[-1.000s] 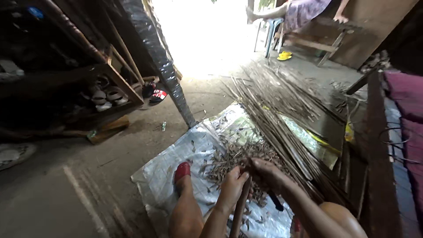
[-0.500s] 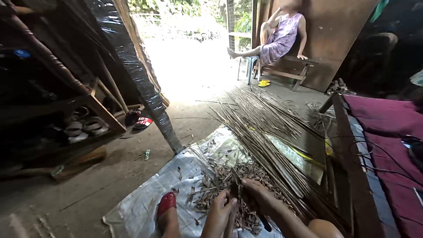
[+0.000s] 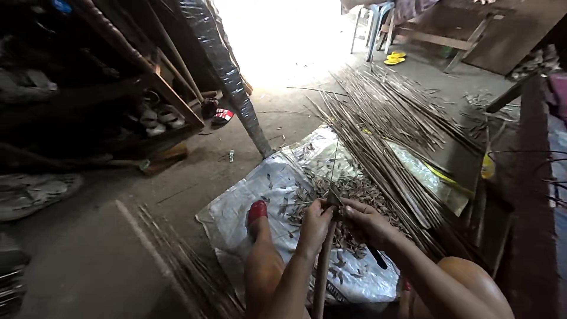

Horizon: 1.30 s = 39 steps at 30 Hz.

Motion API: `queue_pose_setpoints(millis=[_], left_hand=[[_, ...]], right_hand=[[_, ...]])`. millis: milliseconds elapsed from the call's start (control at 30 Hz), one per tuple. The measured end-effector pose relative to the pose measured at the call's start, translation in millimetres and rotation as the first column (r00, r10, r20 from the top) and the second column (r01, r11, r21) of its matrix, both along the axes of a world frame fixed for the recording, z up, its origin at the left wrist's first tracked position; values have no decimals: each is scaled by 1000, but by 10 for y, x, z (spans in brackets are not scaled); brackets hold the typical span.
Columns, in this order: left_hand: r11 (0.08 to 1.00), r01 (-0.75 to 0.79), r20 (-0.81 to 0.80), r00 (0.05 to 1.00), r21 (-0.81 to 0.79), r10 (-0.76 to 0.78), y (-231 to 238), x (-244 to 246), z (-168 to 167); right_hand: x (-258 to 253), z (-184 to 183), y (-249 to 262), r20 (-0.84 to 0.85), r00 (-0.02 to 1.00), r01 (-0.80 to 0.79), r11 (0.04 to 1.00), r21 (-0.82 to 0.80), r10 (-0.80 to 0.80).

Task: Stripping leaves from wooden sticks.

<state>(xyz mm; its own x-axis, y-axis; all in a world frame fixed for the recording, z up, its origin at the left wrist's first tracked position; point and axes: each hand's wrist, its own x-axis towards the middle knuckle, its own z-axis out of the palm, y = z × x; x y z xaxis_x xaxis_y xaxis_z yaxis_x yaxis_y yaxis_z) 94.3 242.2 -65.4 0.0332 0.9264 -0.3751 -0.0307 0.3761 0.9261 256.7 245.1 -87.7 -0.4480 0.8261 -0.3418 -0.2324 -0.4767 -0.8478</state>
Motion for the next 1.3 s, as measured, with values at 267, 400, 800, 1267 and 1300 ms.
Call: queue_pose_setpoints(millis=[267, 400, 800, 1267, 1300], left_hand=[[1000, -1, 60, 998, -28, 2, -10, 20, 38], [999, 27, 95, 995, -47, -22, -33, 9, 95], [984, 144, 201, 972, -107, -120, -71, -32, 139], [986, 146, 82, 987, -80, -139, -47, -6, 15], [982, 169, 81, 983, -89, -162, -47, -7, 17]], right_hand=[[-56, -6, -43, 260, 955, 57, 947, 316, -144], [-37, -19, -28, 349, 924, 2, 913, 407, -157], [47, -186, 66, 585, 626, -157, 651, 743, -516], [136, 59, 85, 72, 997, -22, 1000, 0, 22], [143, 80, 96, 96, 995, 5, 1000, 2, -5]])
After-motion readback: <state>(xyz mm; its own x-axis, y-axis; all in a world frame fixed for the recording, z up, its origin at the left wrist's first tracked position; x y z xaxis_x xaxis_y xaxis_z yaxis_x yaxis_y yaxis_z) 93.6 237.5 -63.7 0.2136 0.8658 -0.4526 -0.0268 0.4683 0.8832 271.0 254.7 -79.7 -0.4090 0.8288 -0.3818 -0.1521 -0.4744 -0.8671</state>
